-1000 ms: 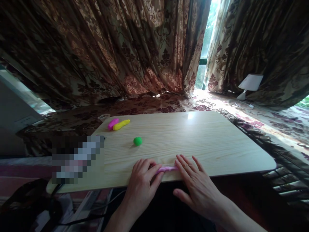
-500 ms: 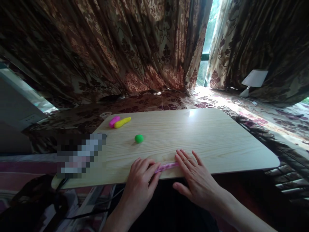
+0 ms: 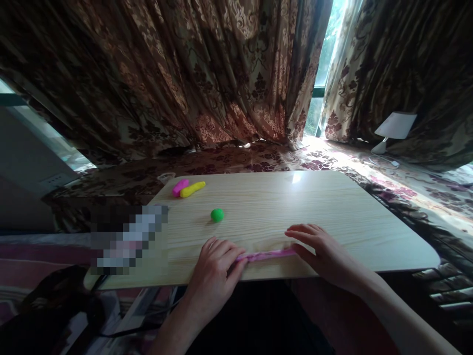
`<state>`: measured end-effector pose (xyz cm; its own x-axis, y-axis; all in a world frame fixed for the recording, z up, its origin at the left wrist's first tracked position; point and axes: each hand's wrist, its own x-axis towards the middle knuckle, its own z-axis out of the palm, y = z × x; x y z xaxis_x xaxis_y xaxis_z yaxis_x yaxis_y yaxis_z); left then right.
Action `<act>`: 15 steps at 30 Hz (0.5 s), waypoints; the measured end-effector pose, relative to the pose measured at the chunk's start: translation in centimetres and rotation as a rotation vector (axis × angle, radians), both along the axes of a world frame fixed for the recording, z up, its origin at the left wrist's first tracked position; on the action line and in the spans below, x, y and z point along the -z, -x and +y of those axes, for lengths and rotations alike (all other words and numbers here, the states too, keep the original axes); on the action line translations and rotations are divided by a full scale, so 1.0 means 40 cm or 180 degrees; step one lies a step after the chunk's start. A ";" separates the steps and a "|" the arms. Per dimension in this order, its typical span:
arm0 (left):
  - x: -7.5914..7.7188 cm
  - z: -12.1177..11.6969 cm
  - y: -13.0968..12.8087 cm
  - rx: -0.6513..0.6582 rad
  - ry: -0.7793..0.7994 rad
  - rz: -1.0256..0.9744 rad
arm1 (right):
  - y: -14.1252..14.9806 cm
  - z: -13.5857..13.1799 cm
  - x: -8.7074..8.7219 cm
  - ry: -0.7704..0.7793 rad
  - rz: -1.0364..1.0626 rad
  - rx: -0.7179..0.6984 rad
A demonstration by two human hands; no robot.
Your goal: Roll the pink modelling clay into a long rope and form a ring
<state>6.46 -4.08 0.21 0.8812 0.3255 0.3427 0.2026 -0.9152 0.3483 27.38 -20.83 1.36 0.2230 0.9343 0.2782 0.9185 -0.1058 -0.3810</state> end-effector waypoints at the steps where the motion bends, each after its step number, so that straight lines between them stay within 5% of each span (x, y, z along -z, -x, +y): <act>1: 0.001 0.001 0.002 0.0003 0.0007 0.0016 | -0.003 -0.010 0.001 -0.0051 0.0059 0.0017; 8: -0.002 0.004 -0.006 0.0048 0.0196 -0.0108 | 0.010 -0.024 0.016 -0.0112 0.0418 0.0076; 15: -0.003 0.035 -0.053 0.0099 0.0036 -0.0066 | -0.045 -0.008 0.015 -0.0313 -0.0033 0.0165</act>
<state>8.57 -2.67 0.35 0.8837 0.3020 0.3576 0.1667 -0.9170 0.3625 29.20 -21.14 0.77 0.2670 0.8896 0.3706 0.9167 -0.1158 -0.3824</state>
